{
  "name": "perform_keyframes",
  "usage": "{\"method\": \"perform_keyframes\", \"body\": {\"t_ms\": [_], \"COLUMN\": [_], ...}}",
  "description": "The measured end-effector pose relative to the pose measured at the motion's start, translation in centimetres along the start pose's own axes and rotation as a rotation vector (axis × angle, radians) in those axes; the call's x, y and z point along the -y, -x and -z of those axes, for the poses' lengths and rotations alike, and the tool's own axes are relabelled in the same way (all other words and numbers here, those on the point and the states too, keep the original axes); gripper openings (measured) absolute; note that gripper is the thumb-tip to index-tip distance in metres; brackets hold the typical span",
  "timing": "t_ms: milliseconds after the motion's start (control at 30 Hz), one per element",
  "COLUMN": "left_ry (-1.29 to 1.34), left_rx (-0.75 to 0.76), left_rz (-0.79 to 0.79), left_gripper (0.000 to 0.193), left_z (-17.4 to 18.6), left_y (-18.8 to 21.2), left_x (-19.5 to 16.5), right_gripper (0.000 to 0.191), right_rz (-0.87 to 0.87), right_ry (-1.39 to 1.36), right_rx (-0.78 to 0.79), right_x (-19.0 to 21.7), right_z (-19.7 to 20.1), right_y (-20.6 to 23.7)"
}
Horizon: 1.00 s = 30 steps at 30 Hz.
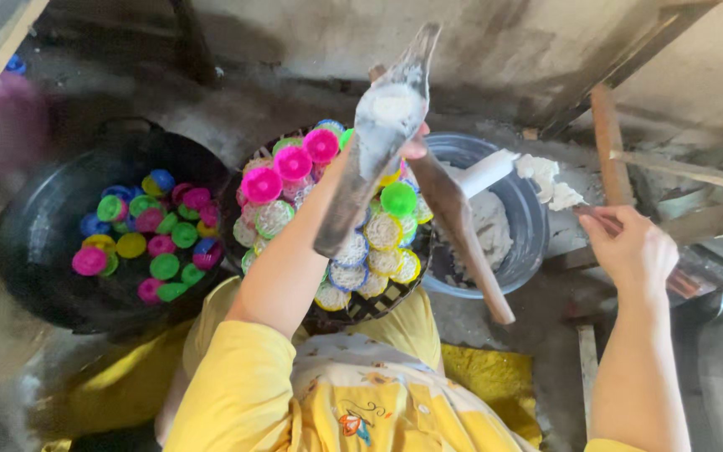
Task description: The person scoops a white dough-like mixture from a metal bowl and loads it into a wooden manual extruder. They then press the extruder to dispense the mixture into colorful plastic cupcake molds arranged in a basket, repeating the process for multiple cups.
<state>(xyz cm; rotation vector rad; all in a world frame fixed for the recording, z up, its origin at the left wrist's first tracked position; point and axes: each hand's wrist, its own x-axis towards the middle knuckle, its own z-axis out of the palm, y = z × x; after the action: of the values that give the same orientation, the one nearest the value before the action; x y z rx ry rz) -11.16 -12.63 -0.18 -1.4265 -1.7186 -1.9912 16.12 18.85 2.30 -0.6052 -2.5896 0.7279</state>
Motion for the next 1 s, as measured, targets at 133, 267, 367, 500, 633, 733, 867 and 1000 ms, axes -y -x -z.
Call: {"method": "perform_keyframes", "body": {"t_ms": [133, 267, 367, 500, 633, 733, 867, 1000], "left_ry": [0.983, 0.952, 0.84, 0.61, 0.222, -0.033, -0.217, -0.268], "left_rx": [-0.124, 0.182, 0.38, 0.368, 0.599, 0.648, 0.401, 0.23], "left_rz": [0.217, 0.006, -0.045, 0.068, 0.255, 0.037, 0.174, 0.048], "left_gripper": [0.04, 0.032, 0.043, 0.087, 0.057, 0.05, 0.043, 0.038], "left_z": [-0.7, -1.5, 0.0, 6.3, 10.2, 12.0, 12.3, 12.2], "left_y": [1.2, 1.5, 1.9, 6.0, 9.9, 11.3, 12.4, 12.5], "left_x": [-3.9, -6.1, -7.9, -11.4, -13.1, -13.6, -14.5, -15.0], "right_gripper": [0.11, 0.131, 0.133, 0.099, 0.107, 0.102, 0.13, 0.136], "right_rz": [0.031, -0.223, -0.214, -0.058, 0.015, 0.073, 0.209, 0.395], "right_ry": [-0.886, -1.972, -2.368, -2.081, -1.657, -1.413, -1.244, -1.009], "right_rx": [0.293, 1.211, 1.544, 1.157, 0.739, 0.581, 0.508, 0.461], "right_x": [4.7, 11.1, 13.6, 13.5, 13.9, 16.3, 20.0, 22.4], "right_z": [-4.4, -8.5, -8.4, -5.1, -2.8, -2.6, -3.5, -5.0], "right_y": [1.8, 7.3, 9.5, 7.3, 6.8, 8.1, 9.6, 9.6]}}
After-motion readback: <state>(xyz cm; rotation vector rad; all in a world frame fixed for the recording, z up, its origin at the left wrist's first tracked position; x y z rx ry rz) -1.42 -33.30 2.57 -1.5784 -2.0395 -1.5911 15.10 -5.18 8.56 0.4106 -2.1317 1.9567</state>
